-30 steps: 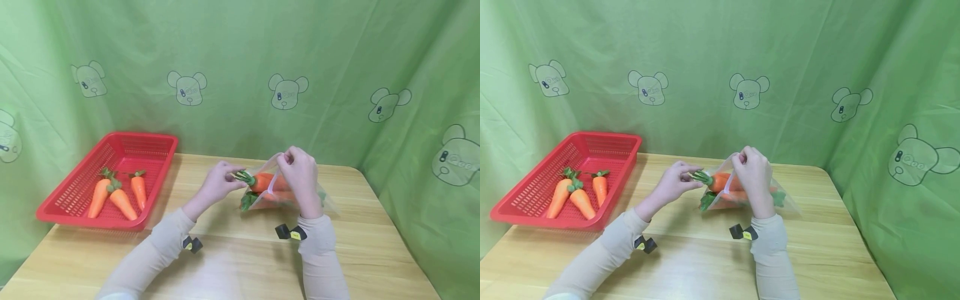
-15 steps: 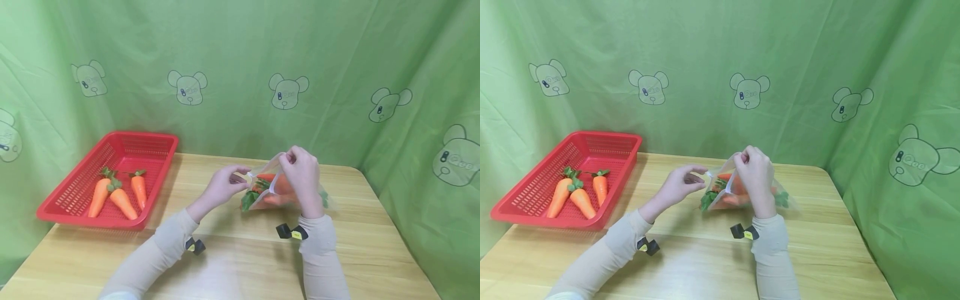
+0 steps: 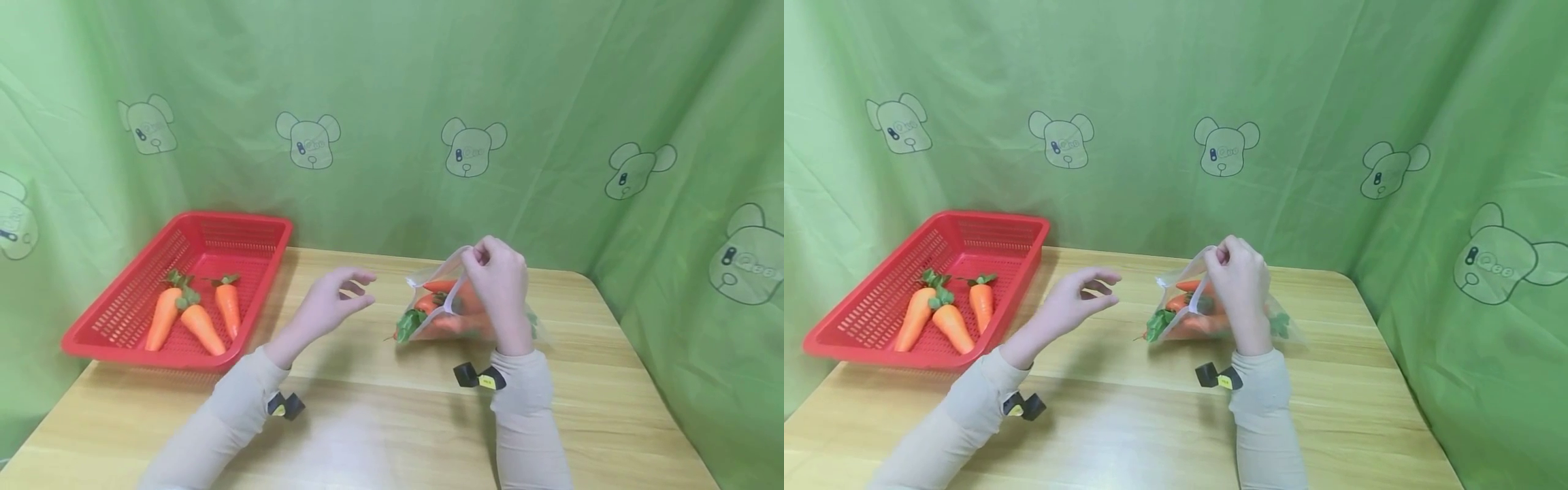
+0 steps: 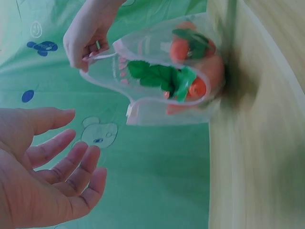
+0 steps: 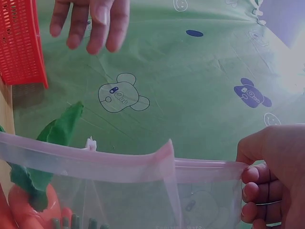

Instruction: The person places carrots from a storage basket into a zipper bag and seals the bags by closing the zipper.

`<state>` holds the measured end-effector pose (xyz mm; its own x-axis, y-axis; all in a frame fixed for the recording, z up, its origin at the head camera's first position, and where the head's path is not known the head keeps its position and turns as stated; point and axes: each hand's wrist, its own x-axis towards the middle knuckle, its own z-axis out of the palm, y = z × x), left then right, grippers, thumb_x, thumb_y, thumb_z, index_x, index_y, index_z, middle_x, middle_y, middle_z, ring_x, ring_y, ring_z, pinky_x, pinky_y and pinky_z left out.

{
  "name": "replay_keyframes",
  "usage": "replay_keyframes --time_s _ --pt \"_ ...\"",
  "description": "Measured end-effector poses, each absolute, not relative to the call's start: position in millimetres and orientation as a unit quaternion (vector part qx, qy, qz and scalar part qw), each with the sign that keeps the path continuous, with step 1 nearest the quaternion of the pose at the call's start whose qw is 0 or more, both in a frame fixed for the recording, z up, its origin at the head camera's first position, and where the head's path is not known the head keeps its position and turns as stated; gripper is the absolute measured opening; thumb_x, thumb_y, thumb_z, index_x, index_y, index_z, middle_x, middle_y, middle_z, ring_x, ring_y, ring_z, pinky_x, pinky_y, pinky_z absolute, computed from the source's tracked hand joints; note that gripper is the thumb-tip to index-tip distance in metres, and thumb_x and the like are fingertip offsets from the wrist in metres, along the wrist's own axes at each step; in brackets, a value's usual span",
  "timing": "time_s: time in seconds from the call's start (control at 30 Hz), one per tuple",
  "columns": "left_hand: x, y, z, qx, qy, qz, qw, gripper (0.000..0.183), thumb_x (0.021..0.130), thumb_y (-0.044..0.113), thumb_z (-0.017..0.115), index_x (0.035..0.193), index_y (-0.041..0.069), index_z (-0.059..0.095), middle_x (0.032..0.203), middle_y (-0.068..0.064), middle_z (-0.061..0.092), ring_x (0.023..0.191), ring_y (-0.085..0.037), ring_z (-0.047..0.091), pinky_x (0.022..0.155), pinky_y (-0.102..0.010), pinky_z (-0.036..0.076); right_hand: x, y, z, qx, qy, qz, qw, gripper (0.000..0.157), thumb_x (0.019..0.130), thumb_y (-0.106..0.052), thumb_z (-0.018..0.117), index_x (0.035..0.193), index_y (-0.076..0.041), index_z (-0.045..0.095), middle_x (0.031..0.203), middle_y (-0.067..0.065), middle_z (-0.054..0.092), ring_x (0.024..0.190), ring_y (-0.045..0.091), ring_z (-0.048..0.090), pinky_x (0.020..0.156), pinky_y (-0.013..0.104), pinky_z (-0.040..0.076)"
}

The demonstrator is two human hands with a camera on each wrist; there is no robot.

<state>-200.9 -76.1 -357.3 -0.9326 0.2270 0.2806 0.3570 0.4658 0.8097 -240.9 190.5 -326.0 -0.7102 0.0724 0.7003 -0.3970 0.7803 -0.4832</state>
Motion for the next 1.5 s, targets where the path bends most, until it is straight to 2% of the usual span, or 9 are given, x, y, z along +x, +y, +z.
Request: replay_keyframes --time_s 0.4,0.9,1.0,1.07,1.13,1.2,1.3,1.4,1.5 --pt "-186.7 -126.5 -355.5 -0.136 -0.873 -0.453 0.118 0.035 0.087 0.014 0.072 0.120 0.005 0.065 0.115 -0.015 0.068 0.100 -0.034 0.067 0.085 -0.045 0.057 -240.1 192.8 -326.7 0.088 -0.870 0.316 0.369 0.013 0.079 -0.006 0.057 0.067 -0.003 0.052 0.064 0.013 0.056 0.060 0.027 0.047 0.058 0.031 0.035" --pt "-166.9 -191.5 -352.9 -0.046 -0.896 -0.412 0.160 0.035 0.091 0.023 0.068 0.121 0.006 0.063 0.119 -0.016 0.067 0.107 -0.032 0.064 0.092 -0.049 0.052 -239.6 195.0 -326.6 0.077 -0.877 0.312 0.357 0.014 0.080 -0.007 0.056 0.067 -0.005 0.052 0.064 0.011 0.055 0.060 0.025 0.046 0.057 0.030 0.034" --pt "-160.9 -206.6 -354.9 -0.020 -0.897 -0.412 0.157 0.037 0.093 0.026 0.066 0.123 0.006 0.062 0.120 -0.016 0.067 0.109 -0.031 0.063 0.090 -0.033 0.053 -239.1 194.8 -326.2 0.076 -0.878 0.314 0.352 0.013 0.080 -0.007 0.056 0.068 -0.005 0.052 0.064 0.011 0.055 0.060 0.025 0.047 0.057 0.030 0.035" --pt "-157.2 -217.6 -356.5 -0.002 -0.898 -0.413 0.152 0.039 0.094 0.029 0.064 0.125 0.006 0.061 0.121 -0.017 0.066 0.110 -0.031 0.062 0.086 -0.020 0.050 -239.0 194.4 -325.9 0.077 -0.878 0.315 0.353 0.013 0.080 -0.007 0.057 0.068 -0.004 0.052 0.065 0.012 0.056 0.060 0.026 0.047 0.057 0.030 0.035" --pt "-155.2 -228.9 -359.1 0.015 -0.904 -0.397 0.159 0.040 0.094 0.032 0.063 0.124 0.006 0.061 0.119 -0.017 0.067 0.107 -0.031 0.063 0.080 -0.014 0.046 -239.1 193.8 -325.7 0.078 -0.877 0.316 0.354 0.014 0.080 -0.007 0.057 0.068 -0.004 0.052 0.065 0.012 0.056 0.060 0.026 0.048 0.057 0.030 0.035" --pt "-153.7 -239.2 -360.7 0.029 -0.908 -0.385 0.166 0.041 0.094 0.034 0.063 0.123 0.005 0.062 0.119 -0.019 0.067 0.106 -0.034 0.063 0.082 -0.019 0.048 -239.3 193.5 -325.6 0.080 -0.876 0.317 0.355 0.014 0.080 -0.007 0.057 0.067 -0.004 0.052 0.065 0.012 0.057 0.060 0.026 0.048 0.057 0.030 0.035" --pt "-153.3 -252.9 -362.6 0.048 -0.915 -0.366 0.165 0.044 0.094 0.037 0.062 0.123 0.003 0.062 0.119 -0.021 0.067 0.106 -0.038 0.064 0.086 -0.035 0.049 -239.3 193.2 -325.3 0.079 -0.876 0.317 0.355 0.014 0.080 -0.007 0.057 0.067 -0.004 0.052 0.065 0.012 0.056 0.060 0.026 0.048 0.057 0.030 0.035" --pt "-154.4 -264.3 -364.9 0.064 -0.920 -0.360 0.139 0.049 0.096 0.039 0.059 0.125 0.000 0.059 0.122 -0.026 0.064 0.111 -0.042 0.061 0.091 -0.050 0.048 -239.7 193.5 -325.3 0.078 -0.876 0.317 0.354 0.013 0.080 -0.007 0.056 0.067 -0.004 0.053 0.065 0.012 0.056 0.060 0.026 0.048 0.057 0.030 0.035" --pt "-156.5 -272.6 -368.9 0.078 -0.923 -0.363 0.104 0.053 0.097 0.040 0.057 0.129 -0.002 0.055 0.126 -0.029 0.060 0.116 -0.045 0.058 0.094 -0.056 0.046 -240.0 193.9 -325.4 0.078 -0.877 0.318 0.352 0.013 0.080 -0.007 0.056 0.068 -0.004 0.053 0.065 0.012 0.056 0.060 0.026 0.048 0.057 0.030 0.035"
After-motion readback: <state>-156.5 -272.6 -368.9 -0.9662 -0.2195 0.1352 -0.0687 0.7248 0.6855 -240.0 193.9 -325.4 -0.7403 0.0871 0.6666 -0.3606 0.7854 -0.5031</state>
